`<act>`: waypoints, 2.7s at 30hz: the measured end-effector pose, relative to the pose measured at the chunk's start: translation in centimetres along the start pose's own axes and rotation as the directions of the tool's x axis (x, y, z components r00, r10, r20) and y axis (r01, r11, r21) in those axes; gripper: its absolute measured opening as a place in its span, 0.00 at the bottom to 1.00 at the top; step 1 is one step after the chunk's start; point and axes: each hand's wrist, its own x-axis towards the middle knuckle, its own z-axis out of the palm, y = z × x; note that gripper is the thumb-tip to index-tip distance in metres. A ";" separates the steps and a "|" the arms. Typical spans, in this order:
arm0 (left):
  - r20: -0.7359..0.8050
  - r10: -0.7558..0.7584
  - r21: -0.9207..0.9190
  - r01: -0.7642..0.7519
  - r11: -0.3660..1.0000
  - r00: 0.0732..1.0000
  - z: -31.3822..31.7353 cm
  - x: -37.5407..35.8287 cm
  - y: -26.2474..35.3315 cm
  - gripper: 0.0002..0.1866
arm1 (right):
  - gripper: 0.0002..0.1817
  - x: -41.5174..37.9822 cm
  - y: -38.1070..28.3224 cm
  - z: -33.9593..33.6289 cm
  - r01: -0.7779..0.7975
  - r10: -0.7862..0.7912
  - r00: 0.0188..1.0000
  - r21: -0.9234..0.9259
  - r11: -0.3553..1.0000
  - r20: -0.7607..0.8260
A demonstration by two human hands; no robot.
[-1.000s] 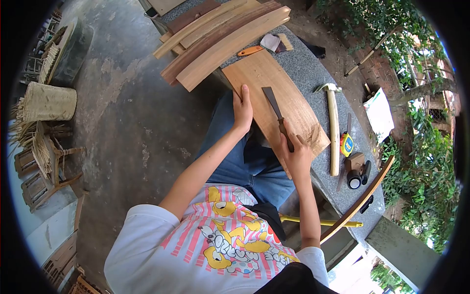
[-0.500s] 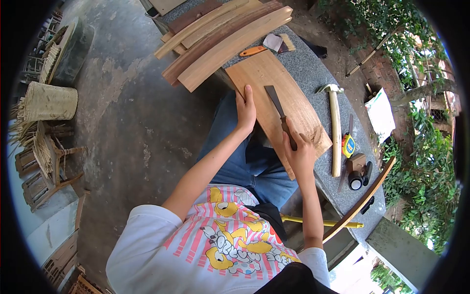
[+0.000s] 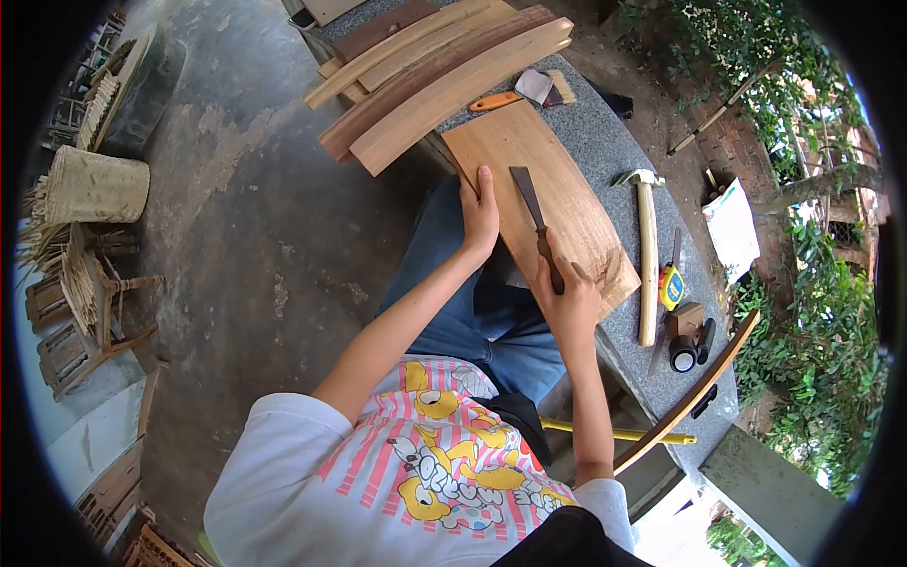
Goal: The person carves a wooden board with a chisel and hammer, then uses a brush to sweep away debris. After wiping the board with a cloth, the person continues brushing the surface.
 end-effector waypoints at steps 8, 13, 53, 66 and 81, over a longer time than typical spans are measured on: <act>0.026 0.080 0.008 -0.080 0.997 0.996 -0.4 0.0 -0.4 0.34 | 0.24 2.2 -0.8 1.7 0.025 -0.024 0.998 0.015 1.000 -0.058; -0.039 0.054 0.010 -0.054 0.999 0.998 0.1 0.0 -0.5 0.34 | 0.23 0.2 -0.3 0.5 0.017 -0.018 0.999 -0.024 1.000 -0.033; -0.044 0.124 0.051 -0.122 0.991 0.991 0.3 0.2 -0.5 0.34 | 0.24 -0.9 -0.5 0.8 -0.018 0.018 0.999 -0.004 1.000 -0.035; -0.015 0.080 0.050 -0.080 0.996 0.997 0.1 0.1 0.0 0.36 | 0.22 0.5 -2.0 1.5 0.019 -0.018 1.000 0.013 1.000 -0.014; 0.002 0.036 0.054 -0.036 0.998 0.999 -0.2 0.2 -0.8 0.38 | 0.21 3.5 -2.2 3.4 0.034 -0.033 0.998 0.025 0.999 -0.058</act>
